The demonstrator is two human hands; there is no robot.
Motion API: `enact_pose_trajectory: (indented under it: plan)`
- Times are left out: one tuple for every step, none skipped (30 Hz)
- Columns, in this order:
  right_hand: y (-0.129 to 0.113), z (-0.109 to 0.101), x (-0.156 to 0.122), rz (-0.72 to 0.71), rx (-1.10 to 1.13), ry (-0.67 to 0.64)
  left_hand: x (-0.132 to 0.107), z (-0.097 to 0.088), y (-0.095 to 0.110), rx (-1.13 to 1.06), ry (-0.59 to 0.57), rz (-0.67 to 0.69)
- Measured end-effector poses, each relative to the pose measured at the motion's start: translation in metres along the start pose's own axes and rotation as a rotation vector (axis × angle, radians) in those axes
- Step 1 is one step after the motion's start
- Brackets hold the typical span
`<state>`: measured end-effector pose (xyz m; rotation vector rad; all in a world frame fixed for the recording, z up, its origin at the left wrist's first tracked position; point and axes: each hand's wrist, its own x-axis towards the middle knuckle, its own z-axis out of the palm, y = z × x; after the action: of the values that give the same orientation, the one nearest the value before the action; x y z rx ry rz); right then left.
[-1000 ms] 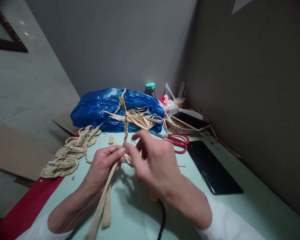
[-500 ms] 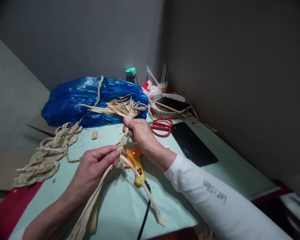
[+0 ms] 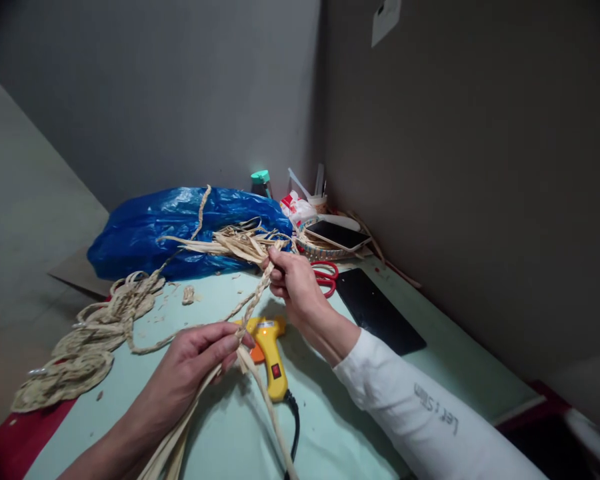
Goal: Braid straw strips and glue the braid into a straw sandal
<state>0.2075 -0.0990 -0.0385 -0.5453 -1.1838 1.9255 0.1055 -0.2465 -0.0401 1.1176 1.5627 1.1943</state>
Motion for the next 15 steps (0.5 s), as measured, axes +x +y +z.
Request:
enact_pose_trajectory:
  plan:
    - [0.001,-0.001,0.002,-0.007,0.007,0.018,0.0,0.001,0.0,0.011,0.002,0.009]
    - [0.002,-0.003,0.003,-0.016,0.01,0.031,0.0,0.001,0.0,0.022,0.006,0.02]
    - [0.002,-0.004,0.004,-0.022,0.011,0.035,0.0,0.002,0.0,0.026,0.013,0.027]
    - [0.002,-0.004,0.005,-0.025,0.008,0.028,-0.001,0.001,0.001,0.021,0.021,0.029]
    - [0.001,-0.004,0.005,-0.025,0.003,0.011,0.0,0.001,0.002,0.009,0.033,0.023]
    - [-0.001,-0.003,0.004,-0.021,-0.004,-0.018,0.0,-0.001,0.003,-0.008,0.053,0.011]
    - [-0.003,-0.001,0.001,-0.011,-0.005,-0.057,0.0,-0.003,0.004,-0.026,0.078,0.002]
    - [-0.005,0.002,-0.003,-0.002,-0.016,-0.11,0.001,-0.005,0.004,-0.044,0.106,-0.004]
    - [-0.007,0.006,-0.008,0.009,-0.054,-0.179,0.001,-0.007,0.005,-0.062,0.134,-0.001]
    - [-0.008,0.011,-0.015,0.023,-0.113,-0.257,0.002,-0.009,0.006,-0.08,0.161,0.01]
    - [-0.009,0.015,-0.022,0.014,-0.25,-0.354,0.003,-0.011,0.007,-0.102,0.188,0.03]
    - [-0.009,0.02,-0.029,0.01,-0.45,-0.456,0.004,-0.013,0.008,-0.129,0.21,0.053]
    - [-0.008,0.024,-0.035,-0.037,-0.618,-0.484,0.004,-0.014,0.009,-0.164,0.227,0.074]
    - [-0.007,0.026,-0.041,-0.062,-0.736,-0.486,0.004,-0.015,0.01,-0.203,0.237,0.087]
    - [-0.005,0.028,-0.045,-0.081,-0.822,-0.494,0.005,-0.015,0.011,-0.238,0.238,0.095]
